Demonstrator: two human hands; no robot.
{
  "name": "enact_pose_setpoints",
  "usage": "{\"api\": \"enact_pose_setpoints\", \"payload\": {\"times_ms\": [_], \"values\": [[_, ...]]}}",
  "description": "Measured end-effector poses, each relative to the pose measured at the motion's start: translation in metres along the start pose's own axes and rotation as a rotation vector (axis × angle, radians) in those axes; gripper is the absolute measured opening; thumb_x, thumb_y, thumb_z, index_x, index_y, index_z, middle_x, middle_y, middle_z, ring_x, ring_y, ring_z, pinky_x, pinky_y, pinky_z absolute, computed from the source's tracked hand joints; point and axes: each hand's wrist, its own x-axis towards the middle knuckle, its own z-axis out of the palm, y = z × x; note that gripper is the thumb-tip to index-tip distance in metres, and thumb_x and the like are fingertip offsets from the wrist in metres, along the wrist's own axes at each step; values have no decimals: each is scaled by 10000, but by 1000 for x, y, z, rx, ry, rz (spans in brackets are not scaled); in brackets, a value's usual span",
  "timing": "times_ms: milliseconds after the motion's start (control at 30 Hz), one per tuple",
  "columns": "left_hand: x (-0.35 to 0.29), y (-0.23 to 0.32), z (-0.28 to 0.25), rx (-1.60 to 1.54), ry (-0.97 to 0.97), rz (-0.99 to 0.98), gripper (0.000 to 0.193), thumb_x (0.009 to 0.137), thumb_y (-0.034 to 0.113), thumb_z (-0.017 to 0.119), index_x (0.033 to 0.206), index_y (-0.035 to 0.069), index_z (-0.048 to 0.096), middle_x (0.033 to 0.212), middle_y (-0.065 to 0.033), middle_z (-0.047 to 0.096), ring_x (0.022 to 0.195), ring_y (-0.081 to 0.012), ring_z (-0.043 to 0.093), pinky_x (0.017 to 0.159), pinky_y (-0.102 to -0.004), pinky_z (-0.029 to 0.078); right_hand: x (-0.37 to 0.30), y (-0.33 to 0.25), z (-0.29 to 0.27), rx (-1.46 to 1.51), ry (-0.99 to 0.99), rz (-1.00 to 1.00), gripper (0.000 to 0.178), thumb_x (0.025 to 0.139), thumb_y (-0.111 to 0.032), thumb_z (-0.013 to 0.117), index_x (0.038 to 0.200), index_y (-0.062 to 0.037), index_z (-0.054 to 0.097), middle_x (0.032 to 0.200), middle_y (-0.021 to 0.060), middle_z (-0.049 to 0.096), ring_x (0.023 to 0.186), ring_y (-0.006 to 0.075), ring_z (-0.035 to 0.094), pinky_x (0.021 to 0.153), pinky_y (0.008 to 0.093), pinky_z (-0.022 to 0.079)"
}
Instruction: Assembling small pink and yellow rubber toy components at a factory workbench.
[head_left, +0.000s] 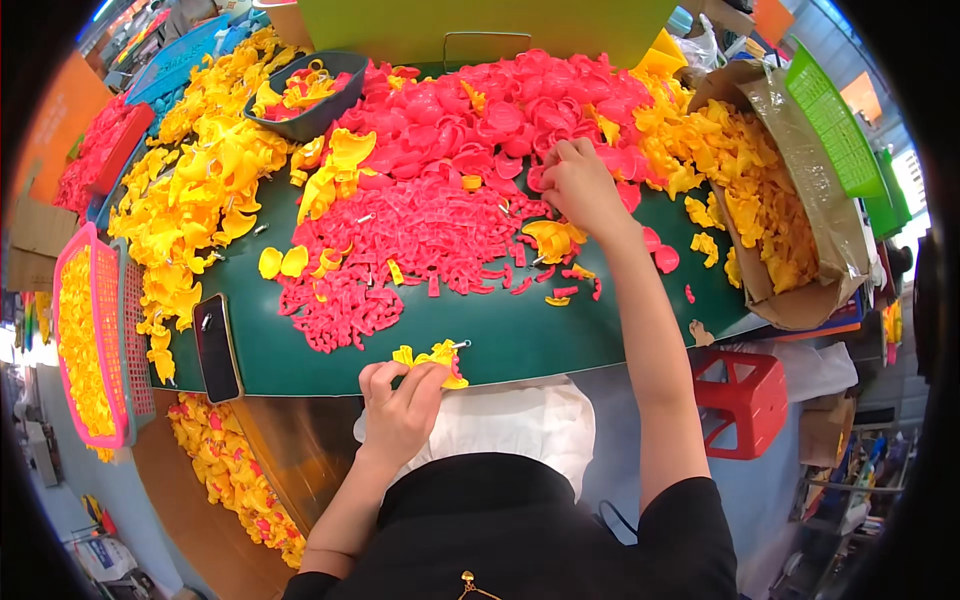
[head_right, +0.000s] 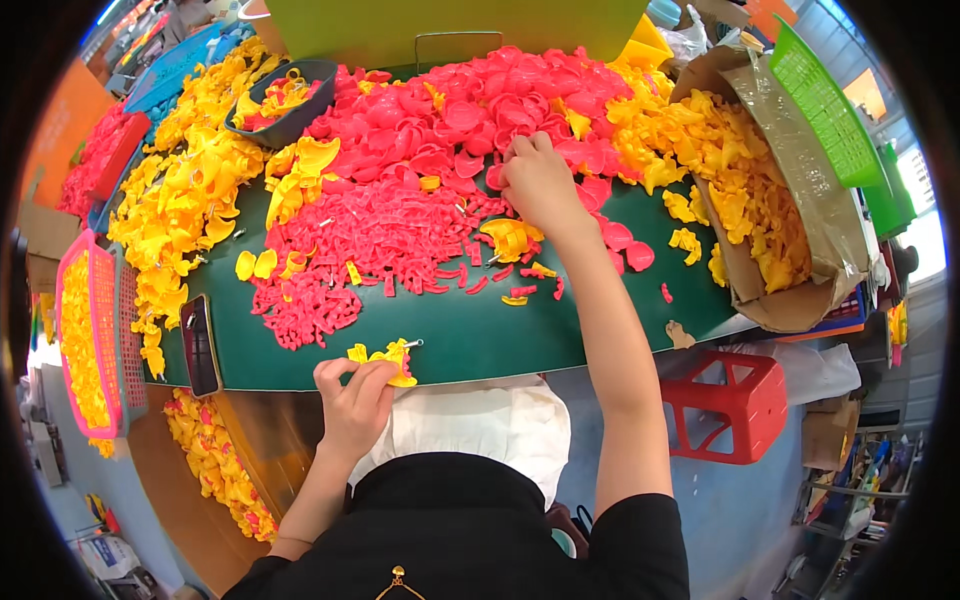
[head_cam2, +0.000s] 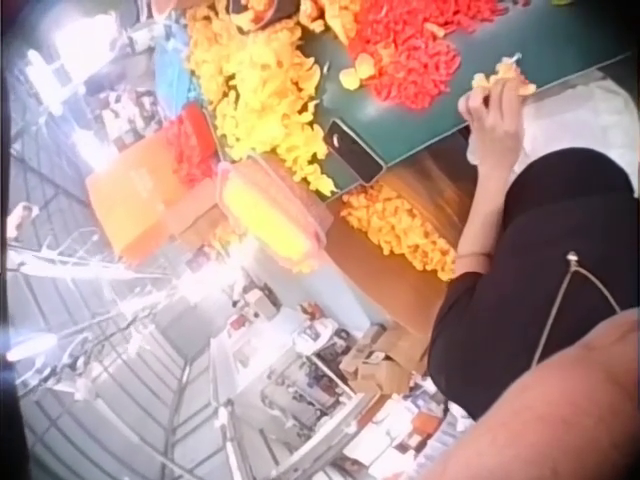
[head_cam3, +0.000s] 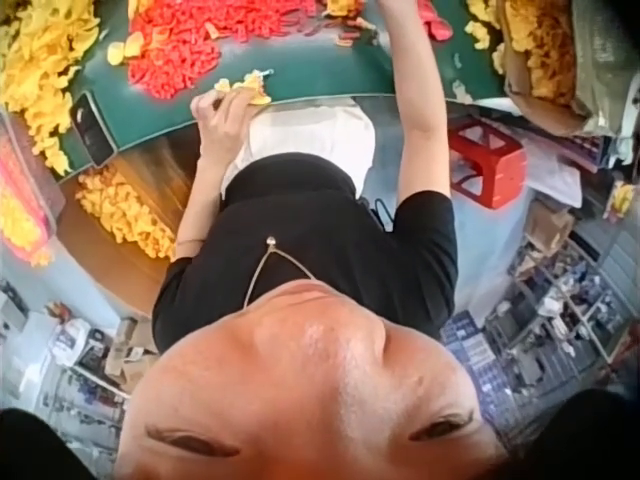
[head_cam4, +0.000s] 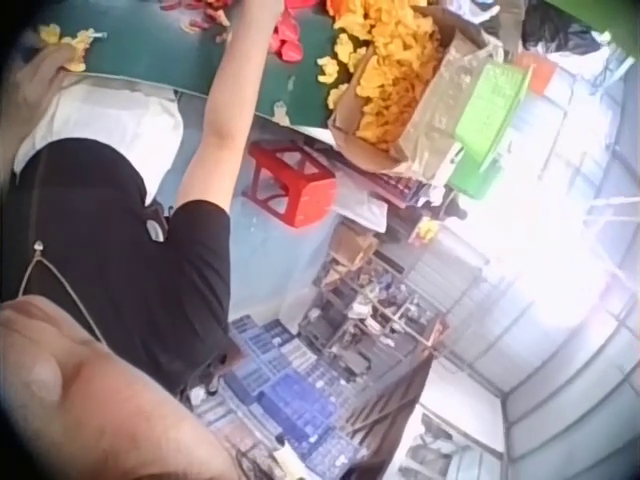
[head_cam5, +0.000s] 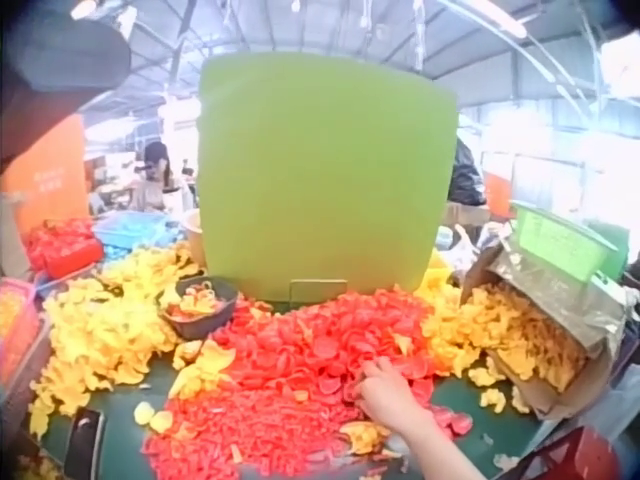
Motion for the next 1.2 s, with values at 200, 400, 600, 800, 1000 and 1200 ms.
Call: {"api": "enact_pose_setpoints", "payload": {"times_ms": [200, 400, 600, 800, 1000, 1200], "values": [[5, -7, 1, -69, 55, -16, 342, 628, 36, 726, 958, 71, 643, 959, -20, 647, 927, -251, 508, 784, -353, 454, 21, -3, -7, 188, -83, 59, 137, 763, -70, 650, 887, -48, 705, 983, 109, 660, 997, 311, 553, 908, 400, 459], [-1, -17, 2, -143, 40, -33, 271, 630, 68, 768, 869, 62, 641, 960, -36, 652, 954, -280, 554, 819, -377, 482, 39, -7, 19, 155, -52, -172, 188, 722, -51, 664, 908, -73, 655, 931, 112, 649, 977, 319, 564, 897, 419, 449], [-12, 3, 11, -8, 236, -4, 157, 674, 140, 662, 811, 73, 622, 848, -15, 574, 757, -213, 488, 662, -348, 452, 18, 14, 23, 321, 240, -205, 84, 813, -39, 613, 889, -40, 578, 899, 124, 602, 907, 308, 572, 844, 392, 434], [-9, 10, 16, -20, 236, 3, 120, 663, 126, 605, 726, 87, 510, 790, -31, 469, 783, -219, 479, 674, -338, 434, 18, 13, 33, 528, 293, 81, 216, 866, -18, 562, 1079, -46, 586, 995, 123, 584, 956, 284, 536, 868, 381, 421], [-6, 3, 22, -77, 202, 25, 125, 698, 93, 630, 764, 50, 533, 842, -54, 520, 765, -205, 483, 676, -314, 439, 19, 8, 19, 249, 186, 51, 255, 930, -13, 522, 1179, -40, 570, 1080, 130, 601, 988, 262, 557, 874, 366, 444], [-3, 10, 31, -81, 155, 46, 106, 716, 85, 620, 785, 41, 554, 844, -64, 523, 783, -204, 507, 695, -291, 457, -74, -65, 4, 867, 6, 203, 144, 937, -10, 552, 1059, 23, 621, 986, 64, 627, 853, 129, 595, 784, 251, 483]]}}
